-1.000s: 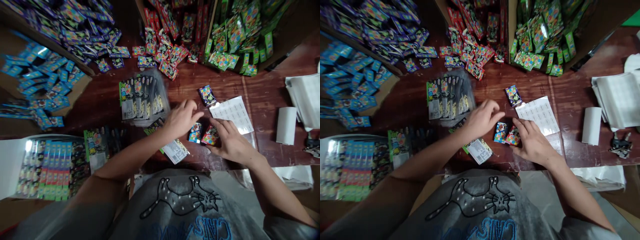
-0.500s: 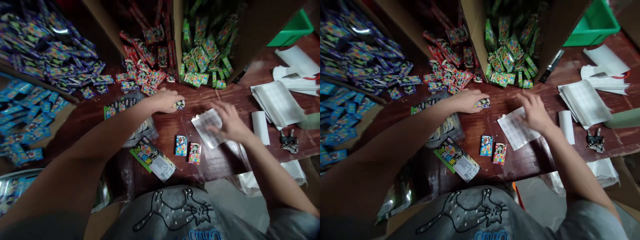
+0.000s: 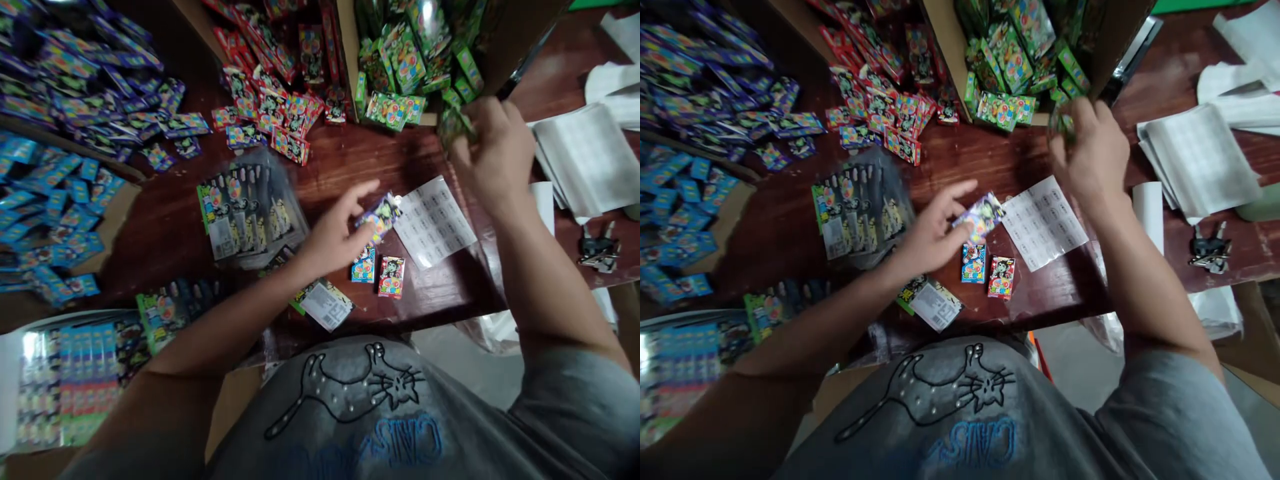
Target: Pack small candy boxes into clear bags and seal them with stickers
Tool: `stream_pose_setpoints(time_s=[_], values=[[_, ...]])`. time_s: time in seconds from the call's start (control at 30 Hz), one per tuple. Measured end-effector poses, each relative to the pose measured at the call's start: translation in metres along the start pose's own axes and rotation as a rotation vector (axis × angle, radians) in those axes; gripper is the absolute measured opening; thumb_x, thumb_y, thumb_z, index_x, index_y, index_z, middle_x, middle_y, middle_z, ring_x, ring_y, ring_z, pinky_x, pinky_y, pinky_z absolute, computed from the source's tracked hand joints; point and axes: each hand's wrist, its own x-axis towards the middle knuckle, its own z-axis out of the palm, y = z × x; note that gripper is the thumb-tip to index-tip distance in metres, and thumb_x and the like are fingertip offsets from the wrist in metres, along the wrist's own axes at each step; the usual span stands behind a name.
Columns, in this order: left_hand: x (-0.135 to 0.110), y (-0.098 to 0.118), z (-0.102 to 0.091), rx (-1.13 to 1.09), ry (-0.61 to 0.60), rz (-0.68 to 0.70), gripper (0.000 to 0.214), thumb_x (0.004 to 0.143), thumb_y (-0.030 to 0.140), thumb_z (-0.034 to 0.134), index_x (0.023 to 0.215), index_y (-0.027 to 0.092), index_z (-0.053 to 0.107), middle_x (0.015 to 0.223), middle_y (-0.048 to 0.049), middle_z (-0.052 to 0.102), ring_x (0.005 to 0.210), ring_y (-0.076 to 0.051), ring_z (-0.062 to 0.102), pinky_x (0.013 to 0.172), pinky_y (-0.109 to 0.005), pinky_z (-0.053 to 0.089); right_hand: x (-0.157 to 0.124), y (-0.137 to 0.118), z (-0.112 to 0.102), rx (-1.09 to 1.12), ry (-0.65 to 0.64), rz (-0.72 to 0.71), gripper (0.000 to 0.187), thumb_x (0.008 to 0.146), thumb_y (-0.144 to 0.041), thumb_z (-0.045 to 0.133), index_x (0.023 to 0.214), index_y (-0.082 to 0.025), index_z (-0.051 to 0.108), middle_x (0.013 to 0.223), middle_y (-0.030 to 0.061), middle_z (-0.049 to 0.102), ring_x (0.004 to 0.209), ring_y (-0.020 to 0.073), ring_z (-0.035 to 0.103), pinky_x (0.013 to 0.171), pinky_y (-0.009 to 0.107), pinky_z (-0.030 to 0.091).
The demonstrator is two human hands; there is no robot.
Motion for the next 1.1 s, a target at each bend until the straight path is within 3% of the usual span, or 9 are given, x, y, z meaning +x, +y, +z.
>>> stream_pose_setpoints(time_s=[0.07, 0.13, 0.33, 0.47, 0.6, 0.73, 0.87, 0.97, 1.1], values=[[-0.024, 0.006, 0.019, 0.089, -0.030, 0.046, 0.060, 0.104, 0.023, 0.050, 0.164, 0.024, 0.043, 0.122, -0.0081, 0.076, 0.100, -0.022, 0.072, 0.095, -0.041, 0.061, -0.055, 0.003, -0.023, 0.134, -0.014, -0.167, 0.034, 0.108, -0.044, 0.053, 0.116, -0.021, 0.078, 0.102, 0.0127, 0.073, 0.094, 0.0243, 0.064, 0.081, 0.041, 0.051], [-0.042, 0.004, 0.033, 0.263, -0.025, 0.087, 0.051, 0.105, 0.025, 0.049, 0.156, 0.023, 0.054, 0.125, -0.0091, 0.077, 0.111, -0.025, 0.070, 0.109, -0.048, 0.053, -0.111, 0.001, -0.038, 0.228, -0.058, -0.247, 0.031, 0.104, -0.041, 0.063, 0.114, -0.017, 0.081, 0.082, 0.0058, 0.066, 0.071, 0.0182, 0.061, 0.065, 0.035, 0.047], [-0.079, -0.009, 0.023, 0.716, 0.081, 0.024, 0.044, 0.106, 0.046, 0.059, 0.139, 0.019, 0.070, 0.112, -0.0137, 0.079, 0.116, -0.033, 0.067, 0.121, -0.060, 0.036, -0.212, -0.014, -0.035, 0.118, -0.135, -0.431, 0.027, 0.104, -0.036, 0.069, 0.121, -0.016, 0.075, 0.090, 0.0066, 0.075, 0.075, 0.0194, 0.071, 0.067, 0.032, 0.056], [-0.085, 0.001, -0.002, 0.770, -0.029, 0.010, 0.069, 0.093, 0.067, 0.073, 0.144, 0.020, 0.066, 0.138, -0.0187, 0.072, 0.136, -0.040, 0.059, 0.126, -0.064, 0.029, -0.220, -0.007, -0.025, 0.078, -0.306, -0.405, 0.077, 0.099, -0.065, 0.065, 0.157, -0.015, 0.055, 0.123, 0.0207, 0.073, 0.103, 0.0370, 0.072, 0.083, 0.052, 0.063], [-0.064, 0.006, -0.008, 0.710, -0.255, 0.061, 0.111, 0.079, 0.055, 0.090, 0.168, 0.019, 0.037, 0.165, -0.0214, 0.051, 0.154, -0.044, 0.043, 0.127, -0.059, 0.032, -0.221, 0.005, -0.016, 0.015, -0.364, -0.318, 0.115, 0.091, -0.075, 0.067, 0.175, -0.012, 0.020, 0.148, 0.0297, 0.058, 0.126, 0.0503, 0.061, 0.101, 0.071, 0.055], [-0.043, 0.001, 0.004, 0.712, -0.216, -0.054, 0.108, 0.082, 0.046, 0.089, 0.169, 0.018, 0.032, 0.155, -0.0220, 0.056, 0.139, -0.043, 0.054, 0.118, -0.056, 0.042, -0.224, 0.010, -0.010, 0.073, -0.384, -0.287, 0.111, 0.095, -0.056, 0.069, 0.177, -0.015, 0.008, 0.140, 0.0250, 0.063, 0.123, 0.0453, 0.063, 0.101, 0.067, 0.055], [-0.037, -0.001, 0.021, 0.710, -0.098, -0.124, 0.111, 0.077, 0.065, 0.091, 0.165, 0.020, 0.040, 0.151, -0.0223, 0.056, 0.135, -0.046, 0.053, 0.114, -0.056, 0.044, -0.213, 0.017, -0.016, 0.184, -0.372, -0.352, 0.111, 0.095, -0.046, 0.066, 0.176, -0.016, -0.004, 0.153, 0.0255, 0.056, 0.131, 0.0459, 0.060, 0.108, 0.071, 0.049], [-0.039, -0.001, 0.027, 0.720, -0.134, -0.128, 0.102, 0.082, 0.066, 0.087, 0.162, 0.018, 0.047, 0.149, -0.0227, 0.057, 0.135, -0.046, 0.052, 0.113, -0.056, 0.043, -0.195, 0.022, -0.023, 0.261, -0.358, -0.414, 0.098, 0.094, -0.045, 0.070, 0.174, -0.021, 0.020, 0.152, 0.0223, 0.054, 0.136, 0.0441, 0.057, 0.112, 0.069, 0.048], [-0.045, -0.003, 0.021, 0.695, -0.184, -0.069, 0.094, 0.087, 0.052, 0.086, 0.166, 0.020, 0.044, 0.155, -0.0197, 0.054, 0.137, -0.042, 0.050, 0.114, -0.055, 0.043, -0.169, 0.028, -0.016, 0.470, -0.298, -0.463, 0.049, 0.093, -0.040, 0.074, 0.139, -0.031, 0.059, 0.145, 0.0154, 0.053, 0.142, 0.0388, 0.054, 0.116, 0.064, 0.051]])
